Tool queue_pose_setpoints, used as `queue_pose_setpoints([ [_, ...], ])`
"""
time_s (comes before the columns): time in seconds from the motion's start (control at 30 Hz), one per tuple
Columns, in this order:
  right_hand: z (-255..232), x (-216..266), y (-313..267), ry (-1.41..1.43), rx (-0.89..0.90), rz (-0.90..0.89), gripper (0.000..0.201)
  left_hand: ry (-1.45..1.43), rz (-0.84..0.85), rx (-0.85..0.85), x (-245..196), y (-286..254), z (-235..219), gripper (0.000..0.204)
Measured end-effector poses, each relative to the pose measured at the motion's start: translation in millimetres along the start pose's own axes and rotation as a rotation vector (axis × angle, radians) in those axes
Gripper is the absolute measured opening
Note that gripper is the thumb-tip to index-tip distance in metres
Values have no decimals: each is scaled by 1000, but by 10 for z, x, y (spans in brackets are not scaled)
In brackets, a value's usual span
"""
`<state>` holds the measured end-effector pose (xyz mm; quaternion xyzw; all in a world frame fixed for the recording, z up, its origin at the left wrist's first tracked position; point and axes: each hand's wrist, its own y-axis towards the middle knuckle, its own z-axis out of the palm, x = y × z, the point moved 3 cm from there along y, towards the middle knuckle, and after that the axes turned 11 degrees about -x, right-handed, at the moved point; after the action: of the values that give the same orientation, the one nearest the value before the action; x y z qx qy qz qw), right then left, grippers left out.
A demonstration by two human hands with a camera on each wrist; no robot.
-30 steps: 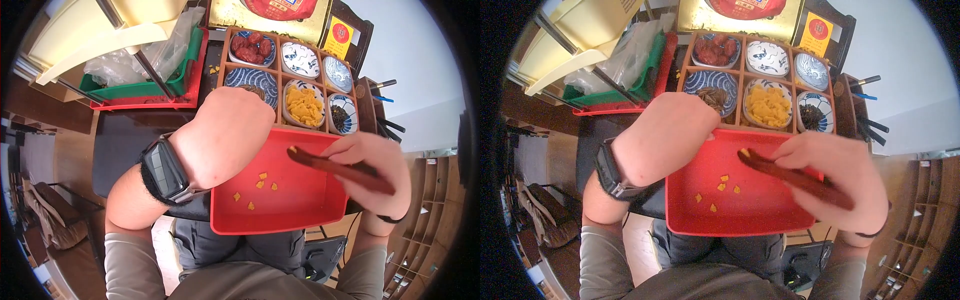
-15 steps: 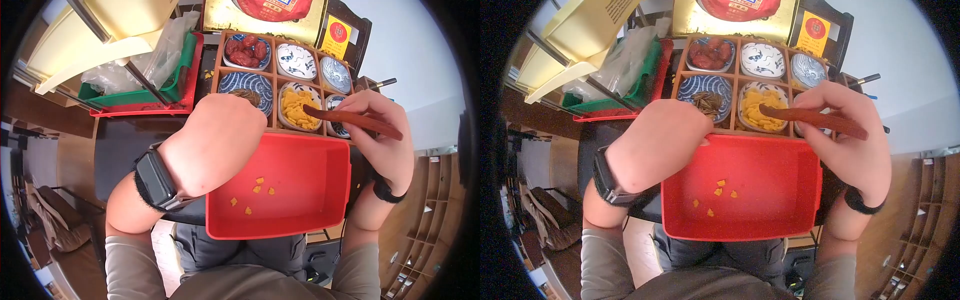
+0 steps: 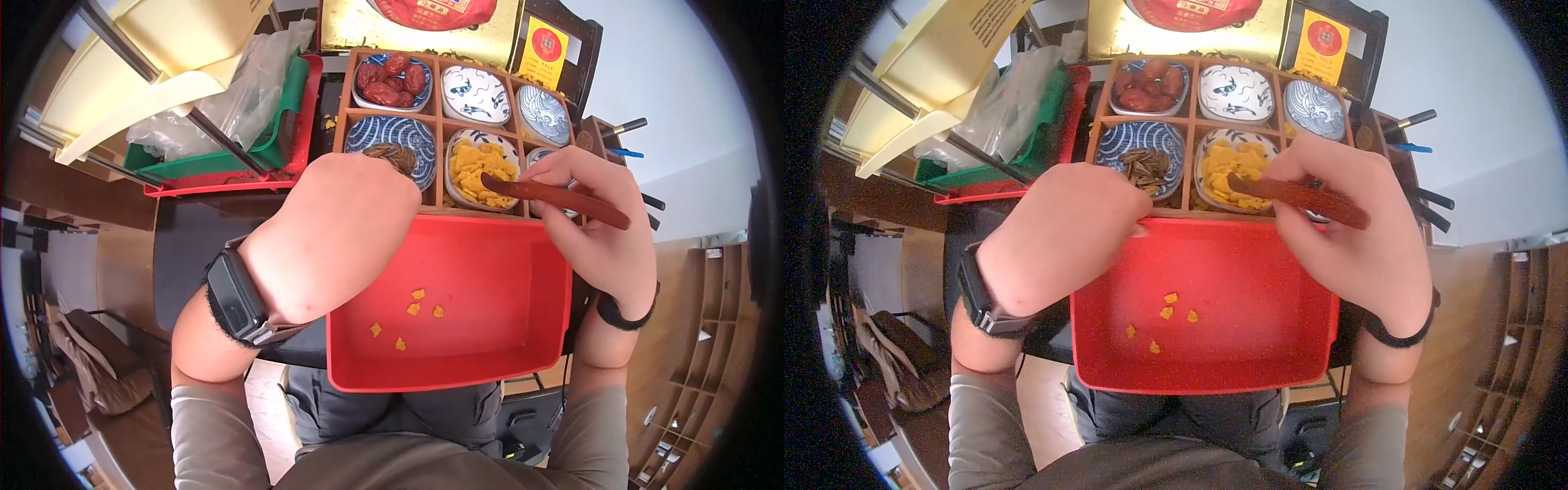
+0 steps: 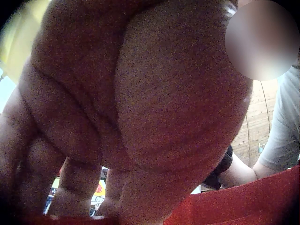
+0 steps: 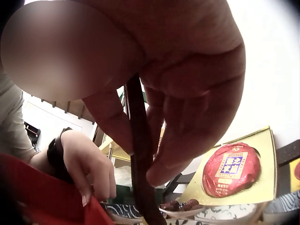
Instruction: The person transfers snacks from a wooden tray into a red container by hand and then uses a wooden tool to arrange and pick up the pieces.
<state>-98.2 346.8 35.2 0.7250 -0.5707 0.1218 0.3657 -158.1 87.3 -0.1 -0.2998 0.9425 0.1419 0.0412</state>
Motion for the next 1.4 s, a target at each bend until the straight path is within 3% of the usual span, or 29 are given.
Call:
queue_pose_setpoints([
  [0.1,15,-23,-28,-21,-77,-94,24,-21,17,-39,6,-4,8,14],
  [0.4,-3,181,11,17,-39,-3,15,-9,8,-34,-4,12,-1,15],
  [0.5,3,113,-52,67,-138,-12,22,-11,1,-25,-8,18,-9,14],
  [0.67,-29,328,-95,110,-115,-58,17,1,5,-23,-5,25,-2,14],
  [0.77,-15,419,-153,200,2,-116,16,18,6,-20,-12,31,2,14],
  [0.93,4,555,-254,73,497,-412,21,31,18,-29,-14,25,9,12],
  [1.07,77,620,-349,-75,665,-538,19,13,21,-53,-15,12,7,10],
  [1.27,166,647,-387,-168,767,-564,18,7,23,-54,-12,-3,3,13],
  [1.4,216,636,-391,-227,731,-551,19,10,12,-25,-14,2,-3,11],
])
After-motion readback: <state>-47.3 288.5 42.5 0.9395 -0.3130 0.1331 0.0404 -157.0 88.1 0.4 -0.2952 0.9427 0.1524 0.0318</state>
